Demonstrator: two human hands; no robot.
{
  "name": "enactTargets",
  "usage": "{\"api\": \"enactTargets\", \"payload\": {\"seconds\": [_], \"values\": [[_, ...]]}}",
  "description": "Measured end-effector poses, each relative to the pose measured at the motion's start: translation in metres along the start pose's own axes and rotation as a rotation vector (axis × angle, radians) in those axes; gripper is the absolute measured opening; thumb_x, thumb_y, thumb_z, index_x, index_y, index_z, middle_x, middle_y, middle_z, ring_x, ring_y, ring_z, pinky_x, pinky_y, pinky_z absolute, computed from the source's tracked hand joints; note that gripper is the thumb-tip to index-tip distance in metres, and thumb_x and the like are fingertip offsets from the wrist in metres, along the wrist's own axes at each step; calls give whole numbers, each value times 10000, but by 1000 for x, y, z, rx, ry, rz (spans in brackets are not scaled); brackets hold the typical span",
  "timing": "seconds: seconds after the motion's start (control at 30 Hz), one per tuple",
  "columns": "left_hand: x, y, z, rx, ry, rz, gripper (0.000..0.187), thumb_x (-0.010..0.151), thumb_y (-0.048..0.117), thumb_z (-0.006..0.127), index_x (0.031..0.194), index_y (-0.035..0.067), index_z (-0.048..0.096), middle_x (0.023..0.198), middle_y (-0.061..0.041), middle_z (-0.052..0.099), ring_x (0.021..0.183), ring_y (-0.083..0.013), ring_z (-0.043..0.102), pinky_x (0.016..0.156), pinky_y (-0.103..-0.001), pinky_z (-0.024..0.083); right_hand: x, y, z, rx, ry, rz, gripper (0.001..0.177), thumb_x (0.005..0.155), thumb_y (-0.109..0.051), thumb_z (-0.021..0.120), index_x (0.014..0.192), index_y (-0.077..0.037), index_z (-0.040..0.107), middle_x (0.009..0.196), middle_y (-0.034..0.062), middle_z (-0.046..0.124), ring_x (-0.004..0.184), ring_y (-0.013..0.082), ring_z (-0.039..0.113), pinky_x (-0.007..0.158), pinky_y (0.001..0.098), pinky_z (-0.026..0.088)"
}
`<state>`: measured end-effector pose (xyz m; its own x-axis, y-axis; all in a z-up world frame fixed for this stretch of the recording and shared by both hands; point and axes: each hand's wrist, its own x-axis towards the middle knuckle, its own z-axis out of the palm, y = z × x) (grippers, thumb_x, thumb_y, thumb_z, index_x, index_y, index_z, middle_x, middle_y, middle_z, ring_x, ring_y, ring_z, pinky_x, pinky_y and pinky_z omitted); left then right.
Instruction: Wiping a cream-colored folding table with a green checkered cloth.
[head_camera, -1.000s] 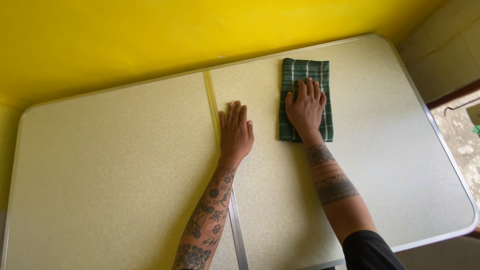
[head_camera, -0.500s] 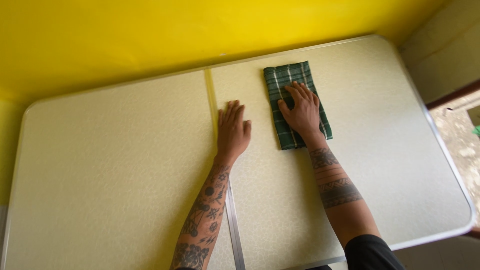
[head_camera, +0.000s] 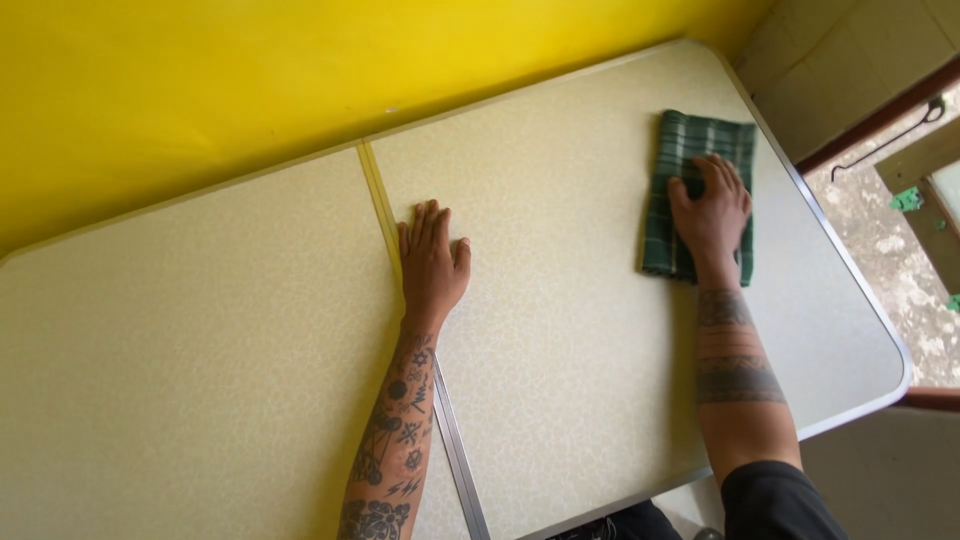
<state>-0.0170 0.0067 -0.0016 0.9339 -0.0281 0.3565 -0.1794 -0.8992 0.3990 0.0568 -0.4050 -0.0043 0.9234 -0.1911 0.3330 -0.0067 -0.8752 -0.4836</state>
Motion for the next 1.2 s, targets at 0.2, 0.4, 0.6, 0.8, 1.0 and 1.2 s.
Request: {"api": "enactTargets", "payload": {"seconds": [0.2,0.4,0.6,0.8,1.0,1.2], "values": [[2,0,4,47,-6,-4,540,1006,289,549,1452,-13,503,1597,-216,430,1534,-356,311,1260,-563,149,5,-4,18,-113,27,187,531,1002,-406,561,1432,-94,566,1590,154,453,1509,339,318,1219,555,197],[0,0,9,83,3,6,544,1033,278,504,1478,-33,474,1595,-219,427,1538,-350,297,1259,-560,133,-10,-80,55,-199,-42,137,556,1019,-400,486,1452,-51,510,1599,211,393,1507,406,285,1209,606,183],[3,-3,7,-44,54,-58,505,1020,172,514,1481,-32,474,1576,-224,462,1528,-357,348,1255,-546,215,-46,-181,74,-60,-83,-96,533,992,-398,547,1424,-85,553,1578,181,449,1495,380,332,1210,581,210],[9,-21,-17,-234,271,-115,482,995,195,585,1422,-18,513,1528,-236,514,1498,-411,393,1227,-509,336,-72,-207,58,30,-206,-337,541,995,-401,586,1441,-95,562,1576,159,474,1508,342,353,1221,519,229],[-26,-109,-58,61,127,-105,532,1058,362,568,1413,-31,519,1590,-287,414,1518,-431,316,1212,-593,253,-86,-194,41,69,-281,-434,568,967,-418,630,1444,-116,572,1585,147,480,1504,334,368,1219,517,248],[-96,-133,-122,226,21,-176,689,1033,445,526,1489,-66,452,1606,-285,371,1534,-423,266,1197,-637,193,-53,-172,68,71,-274,-378,660,991,-528,625,1493,-107,545,1622,227,410,1522,385,338,1203,568,242]]}}
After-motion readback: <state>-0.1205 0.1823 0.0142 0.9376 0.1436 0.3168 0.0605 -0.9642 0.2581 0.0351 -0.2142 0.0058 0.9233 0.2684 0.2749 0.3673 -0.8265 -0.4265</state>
